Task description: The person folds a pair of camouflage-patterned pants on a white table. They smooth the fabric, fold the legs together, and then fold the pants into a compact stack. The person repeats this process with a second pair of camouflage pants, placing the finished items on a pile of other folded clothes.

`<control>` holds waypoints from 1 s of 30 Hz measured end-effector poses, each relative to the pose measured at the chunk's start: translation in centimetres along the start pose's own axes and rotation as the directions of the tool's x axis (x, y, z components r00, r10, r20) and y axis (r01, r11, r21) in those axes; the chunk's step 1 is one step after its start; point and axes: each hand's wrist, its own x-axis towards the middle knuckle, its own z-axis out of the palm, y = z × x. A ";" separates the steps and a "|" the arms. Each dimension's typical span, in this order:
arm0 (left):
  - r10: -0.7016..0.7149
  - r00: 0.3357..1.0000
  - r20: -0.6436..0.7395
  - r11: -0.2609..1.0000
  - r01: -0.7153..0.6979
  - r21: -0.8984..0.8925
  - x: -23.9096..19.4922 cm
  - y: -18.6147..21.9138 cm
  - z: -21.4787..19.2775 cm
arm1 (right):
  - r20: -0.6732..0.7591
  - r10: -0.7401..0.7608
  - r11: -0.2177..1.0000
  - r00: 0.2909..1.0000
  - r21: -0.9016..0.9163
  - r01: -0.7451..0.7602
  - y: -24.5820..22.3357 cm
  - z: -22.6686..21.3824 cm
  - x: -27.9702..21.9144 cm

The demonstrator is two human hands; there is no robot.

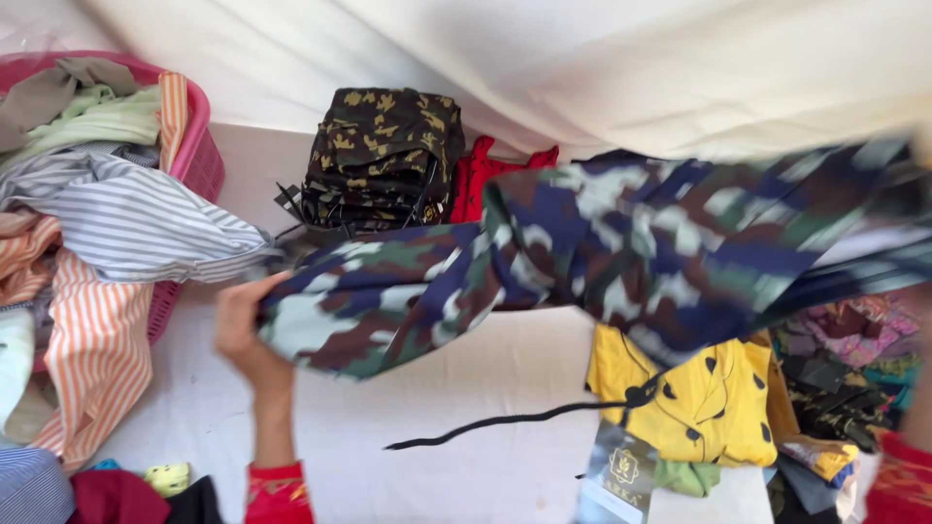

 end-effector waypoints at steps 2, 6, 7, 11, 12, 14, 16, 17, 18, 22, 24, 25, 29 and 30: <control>0.079 0.996 -0.042 0.992 -0.074 0.098 -0.8 -0.7 -2.9 | 0.021 0.026 1.000 0.999 0.003 -0.026 9.4 0.5 2.8; -0.115 0.872 0.476 0.887 -0.125 0.445 -10.3 -11.2 -5.4 | 0.061 -0.115 0.963 0.992 -0.238 0.126 25.6 4.5 2.5; -0.270 0.743 0.613 0.820 -0.157 0.551 -13.8 -14.8 -5.9 | 0.125 -0.273 0.834 0.954 -0.463 0.300 28.3 5.4 1.1; -0.471 0.637 0.610 0.830 0.085 0.552 -15.7 -10.5 -7.3 | 0.258 -0.038 0.997 0.965 -0.057 0.054 32.8 12.7 -3.5; -0.522 0.674 0.523 0.798 0.170 0.578 -16.8 -10.6 -7.4 | 0.320 -0.139 0.980 0.937 -0.090 0.176 34.3 15.9 -4.5; -0.570 0.692 0.444 0.764 0.248 0.595 -18.7 -11.5 -7.1 | 0.375 -0.220 0.952 0.901 -0.120 0.283 33.6 22.3 -8.9; -0.405 0.854 0.326 0.822 0.184 0.539 -20.5 -13.2 -5.5 | 0.536 -0.054 0.689 0.843 -0.591 0.420 28.9 28.7 -16.1; -0.406 0.854 0.325 0.823 0.187 0.536 -20.7 -13.6 -4.6 | 0.535 -0.056 0.685 0.843 -0.594 0.422 29.4 29.7 -17.6; -0.375 0.884 0.279 0.779 0.137 0.612 -21.0 -13.9 -3.7 | 0.559 -0.169 0.629 0.812 -0.572 0.526 29.9 30.8 -19.2; -0.408 0.900 0.154 0.651 0.169 0.740 -21.9 -18.9 -2.4 | 0.683 -0.259 0.447 0.683 -0.542 0.712 34.8 30.8 -20.1; -0.477 0.860 0.181 0.617 0.181 0.766 -20.8 -19.6 -1.6 | 0.562 -0.178 0.550 0.808 -0.624 0.555 36.7 25.9 -13.7; -0.532 0.821 0.206 0.573 0.170 0.802 -19.9 -20.2 -1.7 | 0.427 -0.081 0.652 0.901 -0.661 0.372 37.8 23.9 -11.0; -0.257 0.920 0.297 0.766 0.007 0.643 -8.1 -13.9 -0.1 | 0.199 0.020 0.503 0.980 -0.849 0.162 25.6 15.6 -1.4; -0.124 0.942 0.311 0.731 -0.125 0.671 -5.7 -13.3 0.4 | 0.230 -0.368 0.491 0.901 -0.775 0.398 20.1 14.8 -1.6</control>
